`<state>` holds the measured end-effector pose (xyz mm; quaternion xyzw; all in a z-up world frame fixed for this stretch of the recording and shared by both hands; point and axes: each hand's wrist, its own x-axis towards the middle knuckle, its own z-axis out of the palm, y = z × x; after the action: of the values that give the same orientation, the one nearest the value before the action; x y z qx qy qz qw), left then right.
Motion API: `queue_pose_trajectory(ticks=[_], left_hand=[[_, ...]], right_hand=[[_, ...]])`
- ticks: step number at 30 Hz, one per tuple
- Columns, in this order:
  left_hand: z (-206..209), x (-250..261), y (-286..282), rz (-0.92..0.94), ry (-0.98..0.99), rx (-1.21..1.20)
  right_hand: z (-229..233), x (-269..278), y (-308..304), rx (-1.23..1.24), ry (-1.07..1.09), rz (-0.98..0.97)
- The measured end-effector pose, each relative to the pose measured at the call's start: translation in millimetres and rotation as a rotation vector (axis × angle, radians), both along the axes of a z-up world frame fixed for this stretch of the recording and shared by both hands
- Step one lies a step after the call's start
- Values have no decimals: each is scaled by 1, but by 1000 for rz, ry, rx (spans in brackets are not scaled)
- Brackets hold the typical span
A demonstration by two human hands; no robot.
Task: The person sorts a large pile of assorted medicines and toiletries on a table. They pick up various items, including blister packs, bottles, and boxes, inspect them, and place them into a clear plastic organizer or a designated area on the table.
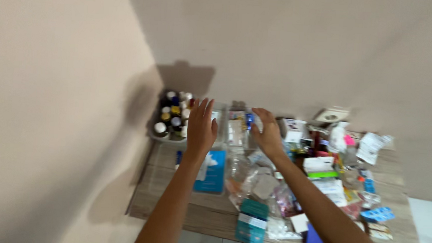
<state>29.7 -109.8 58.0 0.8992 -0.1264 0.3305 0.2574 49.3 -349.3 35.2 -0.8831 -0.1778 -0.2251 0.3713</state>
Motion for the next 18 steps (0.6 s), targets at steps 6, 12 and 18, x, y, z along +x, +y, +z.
queue_pose_trajectory(ticks=[6,12,18], left_hand=[[26,9,-106,-129,85,36],[19,-1,-214,-226,104,-8],[-47,6,-291,-187,428,-44]], right_hand=[[37,-24,-118,0,59,-131],[30,-48,-222,-24,50,-210],[4,-57,-285,-2,80,-228]])
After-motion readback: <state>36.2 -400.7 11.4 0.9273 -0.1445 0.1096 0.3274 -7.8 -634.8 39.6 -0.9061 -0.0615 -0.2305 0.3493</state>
